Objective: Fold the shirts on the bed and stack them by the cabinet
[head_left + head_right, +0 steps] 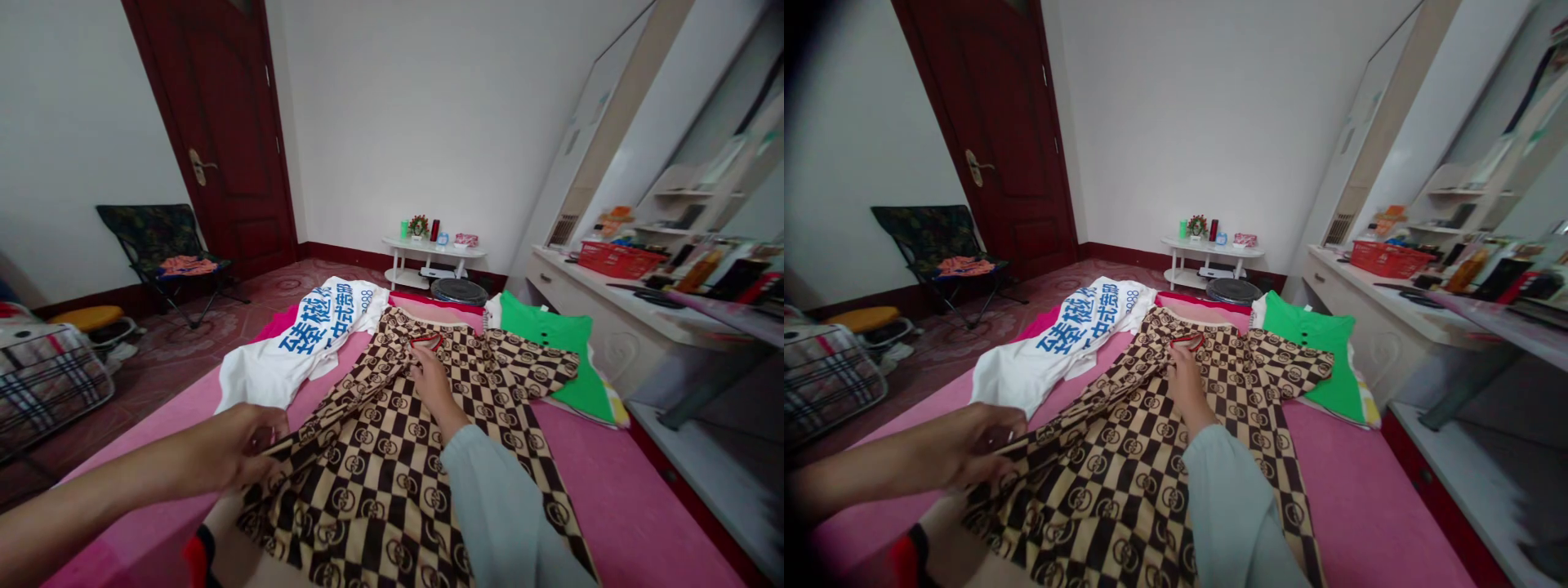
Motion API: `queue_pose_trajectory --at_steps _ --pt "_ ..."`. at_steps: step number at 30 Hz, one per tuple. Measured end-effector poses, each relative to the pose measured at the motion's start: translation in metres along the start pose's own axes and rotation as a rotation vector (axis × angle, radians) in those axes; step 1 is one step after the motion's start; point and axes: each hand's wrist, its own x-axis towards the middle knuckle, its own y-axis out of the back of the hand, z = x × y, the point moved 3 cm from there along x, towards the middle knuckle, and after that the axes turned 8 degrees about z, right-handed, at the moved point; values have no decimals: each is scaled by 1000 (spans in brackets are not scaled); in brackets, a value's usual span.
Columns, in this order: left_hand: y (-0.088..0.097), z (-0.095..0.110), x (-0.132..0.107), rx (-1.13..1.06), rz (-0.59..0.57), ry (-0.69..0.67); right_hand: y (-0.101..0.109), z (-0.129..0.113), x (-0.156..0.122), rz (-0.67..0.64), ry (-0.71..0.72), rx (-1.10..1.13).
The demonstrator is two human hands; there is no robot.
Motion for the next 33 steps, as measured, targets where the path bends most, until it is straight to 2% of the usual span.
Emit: queue_pose_trajectory --at_steps 2,5,8,11,13,15,17,18,19,20,22,23,24,26,28,30,33 --pt "0 24 2 -31 -27 11 3 9 3 93 -49 43" --pt "-10 57 9 -138 -62 13 6 16 7 135 -119 75" --pt "-36 78 17 -253 -103 31 6 21 9 135 -157 108" --pt "-73 89 20 -403 -271 82 6 26 10 145 -199 153" --pt "-97 99 21 -416 -443 8 6 30 10 153 -238 189" --pt "-113 110 27 -349 -575 -122 7 34 10 168 -275 220" --pt "-120 119 45 -311 -594 -209 9 37 10 189 -310 244" --pt "-119 121 60 -305 -533 -244 10 39 10 197 -323 254" --pt "-116 122 78 -290 -420 -284 11 39 10 200 -333 262" --pt "-110 120 97 -247 -258 -337 12 40 9 197 -338 266" --pt "-97 110 135 -57 143 -451 13 39 9 183 -327 259" --pt "-93 100 151 58 278 -462 13 38 9 177 -310 245" --pt "-92 89 165 170 339 -446 12 37 8 176 -290 220" --pt "-95 64 187 364 335 -371 12 34 7 188 -249 145" --pt "-102 44 198 483 296 -311 12 32 5 199 -210 44" --pt "-107 34 200 532 306 -296 14 28 4 219 -183 -63" --pt "-111 32 199 543 343 -300 24 16 4 294 -149 -182"
